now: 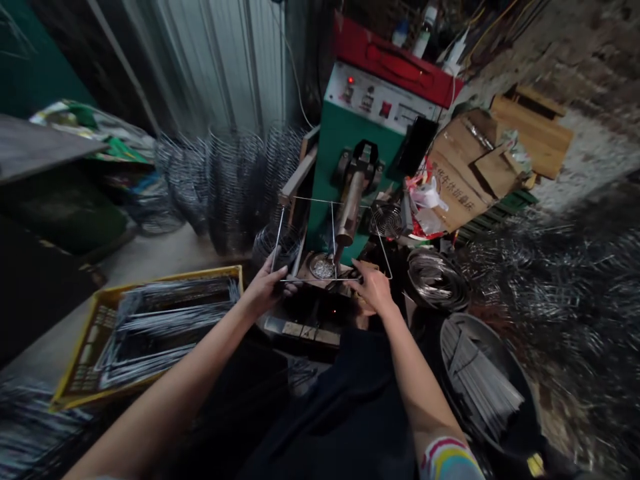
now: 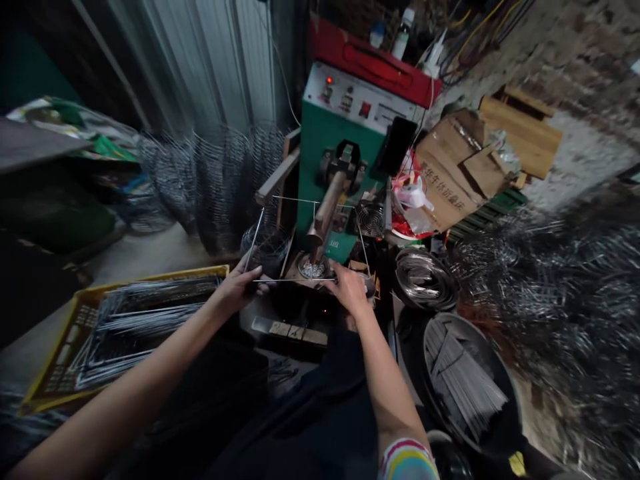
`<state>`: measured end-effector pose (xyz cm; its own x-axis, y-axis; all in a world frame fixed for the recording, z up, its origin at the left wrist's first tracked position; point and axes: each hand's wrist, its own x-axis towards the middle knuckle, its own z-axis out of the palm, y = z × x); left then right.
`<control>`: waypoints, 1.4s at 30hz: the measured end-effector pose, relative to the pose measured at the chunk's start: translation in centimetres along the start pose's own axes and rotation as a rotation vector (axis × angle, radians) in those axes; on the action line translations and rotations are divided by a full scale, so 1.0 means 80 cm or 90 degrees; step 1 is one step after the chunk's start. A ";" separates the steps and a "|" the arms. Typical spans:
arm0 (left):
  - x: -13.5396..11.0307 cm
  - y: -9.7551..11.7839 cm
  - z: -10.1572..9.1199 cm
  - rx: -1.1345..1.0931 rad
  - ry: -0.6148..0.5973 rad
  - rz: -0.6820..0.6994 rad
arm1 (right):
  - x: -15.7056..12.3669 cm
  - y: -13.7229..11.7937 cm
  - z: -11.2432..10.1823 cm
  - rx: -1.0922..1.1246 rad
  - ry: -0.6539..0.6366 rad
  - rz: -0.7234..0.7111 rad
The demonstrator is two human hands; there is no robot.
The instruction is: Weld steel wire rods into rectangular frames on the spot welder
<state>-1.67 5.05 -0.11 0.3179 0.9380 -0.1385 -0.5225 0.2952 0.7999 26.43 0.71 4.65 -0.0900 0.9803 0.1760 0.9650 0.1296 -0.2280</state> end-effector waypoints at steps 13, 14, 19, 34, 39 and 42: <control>0.044 0.018 -0.005 0.010 0.003 0.020 | 0.053 0.007 0.006 0.018 0.031 0.022; 0.046 0.017 -0.007 0.010 0.001 0.018 | 0.054 0.007 0.007 0.018 0.032 0.022; 0.048 0.013 -0.015 0.013 -0.006 0.001 | 0.050 0.025 0.012 0.113 0.079 -0.016; -0.079 -0.014 -0.039 0.019 -0.029 -0.043 | -0.088 0.036 0.027 0.635 0.090 0.332; -0.117 -0.002 -0.086 -0.005 0.006 -0.171 | -0.274 0.011 0.057 0.790 -0.028 0.414; -0.100 0.040 -0.082 0.041 0.016 -0.187 | -0.335 -0.001 0.037 0.798 -0.049 0.443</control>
<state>-11.13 -0.32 -0.27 0.4282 0.8183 -0.3833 -0.3597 0.5435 0.7584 28.01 -25.17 -2.85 0.2487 0.8984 -0.3619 -0.0285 -0.3666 -0.9299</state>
